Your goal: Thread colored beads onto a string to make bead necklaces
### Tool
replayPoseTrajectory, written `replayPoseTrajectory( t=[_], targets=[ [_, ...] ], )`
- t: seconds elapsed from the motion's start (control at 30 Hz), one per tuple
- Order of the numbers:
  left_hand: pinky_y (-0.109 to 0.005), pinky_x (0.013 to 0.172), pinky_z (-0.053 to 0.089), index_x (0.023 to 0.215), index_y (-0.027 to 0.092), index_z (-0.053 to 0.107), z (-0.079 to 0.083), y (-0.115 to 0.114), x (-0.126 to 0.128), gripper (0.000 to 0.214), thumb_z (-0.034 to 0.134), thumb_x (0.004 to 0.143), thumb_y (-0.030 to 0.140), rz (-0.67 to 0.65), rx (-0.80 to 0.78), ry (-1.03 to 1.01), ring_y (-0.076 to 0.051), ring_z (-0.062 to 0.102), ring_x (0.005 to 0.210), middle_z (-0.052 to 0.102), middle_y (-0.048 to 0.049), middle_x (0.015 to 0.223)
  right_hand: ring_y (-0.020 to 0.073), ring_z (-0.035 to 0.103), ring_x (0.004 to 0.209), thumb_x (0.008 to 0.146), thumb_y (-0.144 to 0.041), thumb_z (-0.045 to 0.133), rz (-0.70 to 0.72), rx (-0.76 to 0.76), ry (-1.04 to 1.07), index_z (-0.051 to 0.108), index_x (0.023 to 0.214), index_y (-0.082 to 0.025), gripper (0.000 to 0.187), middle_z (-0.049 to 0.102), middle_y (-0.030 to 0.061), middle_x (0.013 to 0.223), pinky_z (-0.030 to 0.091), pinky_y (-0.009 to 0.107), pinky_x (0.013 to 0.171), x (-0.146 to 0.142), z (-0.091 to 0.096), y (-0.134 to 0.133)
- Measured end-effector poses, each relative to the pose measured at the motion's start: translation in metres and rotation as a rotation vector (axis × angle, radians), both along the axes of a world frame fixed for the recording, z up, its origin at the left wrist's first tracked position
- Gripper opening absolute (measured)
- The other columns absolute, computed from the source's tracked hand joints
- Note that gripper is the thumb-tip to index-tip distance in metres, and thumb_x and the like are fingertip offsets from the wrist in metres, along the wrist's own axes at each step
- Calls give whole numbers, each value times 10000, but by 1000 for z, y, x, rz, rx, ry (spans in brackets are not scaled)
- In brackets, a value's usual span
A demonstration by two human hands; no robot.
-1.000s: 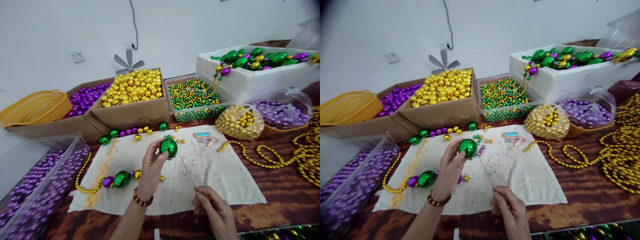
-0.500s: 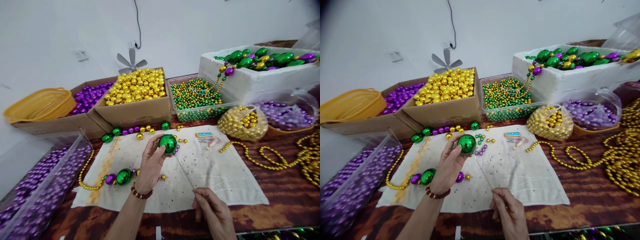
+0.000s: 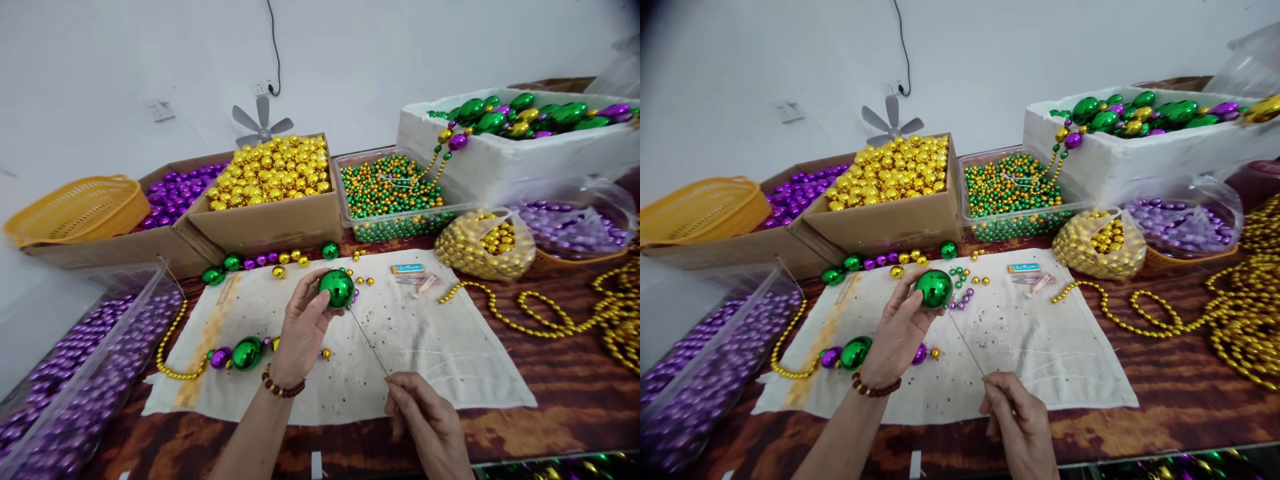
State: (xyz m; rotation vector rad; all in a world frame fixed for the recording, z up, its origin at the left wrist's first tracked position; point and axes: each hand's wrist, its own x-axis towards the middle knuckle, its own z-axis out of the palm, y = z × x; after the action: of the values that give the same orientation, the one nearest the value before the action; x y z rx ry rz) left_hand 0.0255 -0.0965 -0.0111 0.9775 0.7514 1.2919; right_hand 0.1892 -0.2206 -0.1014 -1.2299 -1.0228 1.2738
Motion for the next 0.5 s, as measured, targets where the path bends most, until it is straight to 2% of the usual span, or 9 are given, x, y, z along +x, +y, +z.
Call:
replayPoseTrajectory(
  t=[0.5],
  targets=[
    [-275,738,502,1182,257,554,-6,2,-3,301,568,882,280,13,-55,-39,-172,606,920,586,-64,1100,122,519,476,903,-416,532,7,-2,-1,628,937,-205,234,578,-10,637,418,231,479,1,-8,-2]
  ],
)
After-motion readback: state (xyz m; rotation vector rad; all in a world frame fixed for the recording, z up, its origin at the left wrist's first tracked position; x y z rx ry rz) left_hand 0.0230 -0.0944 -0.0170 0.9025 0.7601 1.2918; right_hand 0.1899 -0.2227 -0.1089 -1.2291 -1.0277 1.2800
